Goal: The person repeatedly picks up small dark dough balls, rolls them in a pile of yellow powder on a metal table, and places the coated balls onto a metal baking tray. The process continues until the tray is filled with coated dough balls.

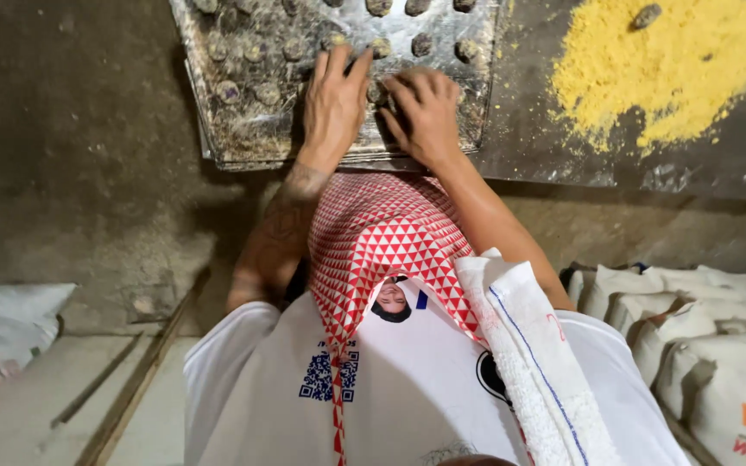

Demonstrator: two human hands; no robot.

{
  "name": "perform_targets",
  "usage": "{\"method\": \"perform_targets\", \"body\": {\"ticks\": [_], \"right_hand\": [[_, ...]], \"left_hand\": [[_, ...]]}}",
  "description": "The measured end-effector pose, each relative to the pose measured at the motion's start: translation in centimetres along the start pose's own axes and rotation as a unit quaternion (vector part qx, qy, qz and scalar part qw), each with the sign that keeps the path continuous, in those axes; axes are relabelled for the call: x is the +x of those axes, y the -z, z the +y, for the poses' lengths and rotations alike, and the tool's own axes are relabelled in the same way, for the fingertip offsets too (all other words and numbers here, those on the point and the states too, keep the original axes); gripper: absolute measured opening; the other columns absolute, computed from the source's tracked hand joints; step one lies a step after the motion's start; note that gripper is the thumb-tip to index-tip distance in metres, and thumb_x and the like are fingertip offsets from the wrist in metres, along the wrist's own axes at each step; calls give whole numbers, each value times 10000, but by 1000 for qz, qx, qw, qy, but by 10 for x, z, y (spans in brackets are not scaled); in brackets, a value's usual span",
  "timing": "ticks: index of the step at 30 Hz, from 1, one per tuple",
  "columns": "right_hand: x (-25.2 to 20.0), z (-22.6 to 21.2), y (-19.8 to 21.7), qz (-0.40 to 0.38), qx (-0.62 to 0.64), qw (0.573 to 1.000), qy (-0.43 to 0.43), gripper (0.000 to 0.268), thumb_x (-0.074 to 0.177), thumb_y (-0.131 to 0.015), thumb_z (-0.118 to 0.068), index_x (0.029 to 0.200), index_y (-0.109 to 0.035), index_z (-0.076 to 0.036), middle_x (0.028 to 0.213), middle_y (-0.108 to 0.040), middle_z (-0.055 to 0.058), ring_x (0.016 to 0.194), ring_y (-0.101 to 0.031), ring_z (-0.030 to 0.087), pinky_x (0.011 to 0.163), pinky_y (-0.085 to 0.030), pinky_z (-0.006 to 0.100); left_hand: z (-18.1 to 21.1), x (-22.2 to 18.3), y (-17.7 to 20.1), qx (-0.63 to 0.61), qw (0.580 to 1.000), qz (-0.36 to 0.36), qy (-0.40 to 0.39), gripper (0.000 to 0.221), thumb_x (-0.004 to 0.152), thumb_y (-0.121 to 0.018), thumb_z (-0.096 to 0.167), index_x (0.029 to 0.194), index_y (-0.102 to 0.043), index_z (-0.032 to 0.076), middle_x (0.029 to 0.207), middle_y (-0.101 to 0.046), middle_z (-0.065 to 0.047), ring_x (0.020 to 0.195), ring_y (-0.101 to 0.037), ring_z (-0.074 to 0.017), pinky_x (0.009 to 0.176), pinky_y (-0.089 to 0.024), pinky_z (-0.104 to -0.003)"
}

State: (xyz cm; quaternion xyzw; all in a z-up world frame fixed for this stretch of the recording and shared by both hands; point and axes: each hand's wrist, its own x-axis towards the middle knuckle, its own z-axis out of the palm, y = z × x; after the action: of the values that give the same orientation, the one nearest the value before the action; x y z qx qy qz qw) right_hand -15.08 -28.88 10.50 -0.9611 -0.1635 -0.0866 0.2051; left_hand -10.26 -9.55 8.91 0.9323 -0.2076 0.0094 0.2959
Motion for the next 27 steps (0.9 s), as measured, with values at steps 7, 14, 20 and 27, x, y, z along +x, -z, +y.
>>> {"method": "perform_targets", "body": {"ticks": [7,14,20,27], "right_hand": [[-13,16,14,-8,-17,999,-49,431,945,-797,-179,1346,-649,-119,1298,-615,76,1212,-507,311,1005,-363,478],[-52,31,41,76,87,983,-143,493,928,-786,-89,1382,-602,-27,1309,-576,170,1183,-542,390,1021,-480,477],[-50,44,30,60,120,975,-176,449,947,-759,-48,1374,-619,-45,1304,-591,187,1186,-574,394,1020,-501,439],[-124,95,66,96,2,967,-234,513,991,-717,-149,1474,-559,-78,1482,-509,196,1357,-478,432,1167,-375,556]], "left_hand": [[-18,43,-53,33,998,-55,-10,479,854,-633,-114,1312,-690,11,1320,-567,-192,1199,-590,-330,941,-618,-385],[27,11,-23,-49,991,-84,-90,414,902,-702,-18,1315,-690,18,1315,-561,-199,1166,-576,-353,882,-594,-429],[54,22,-48,-10,984,-162,-79,308,923,-667,-28,1223,-681,41,1268,-577,-172,1204,-577,-374,913,-566,-455],[69,28,-16,-79,985,-90,-125,441,856,-688,-19,1296,-683,13,1237,-585,-180,1124,-569,-389,893,-530,-468]]}}
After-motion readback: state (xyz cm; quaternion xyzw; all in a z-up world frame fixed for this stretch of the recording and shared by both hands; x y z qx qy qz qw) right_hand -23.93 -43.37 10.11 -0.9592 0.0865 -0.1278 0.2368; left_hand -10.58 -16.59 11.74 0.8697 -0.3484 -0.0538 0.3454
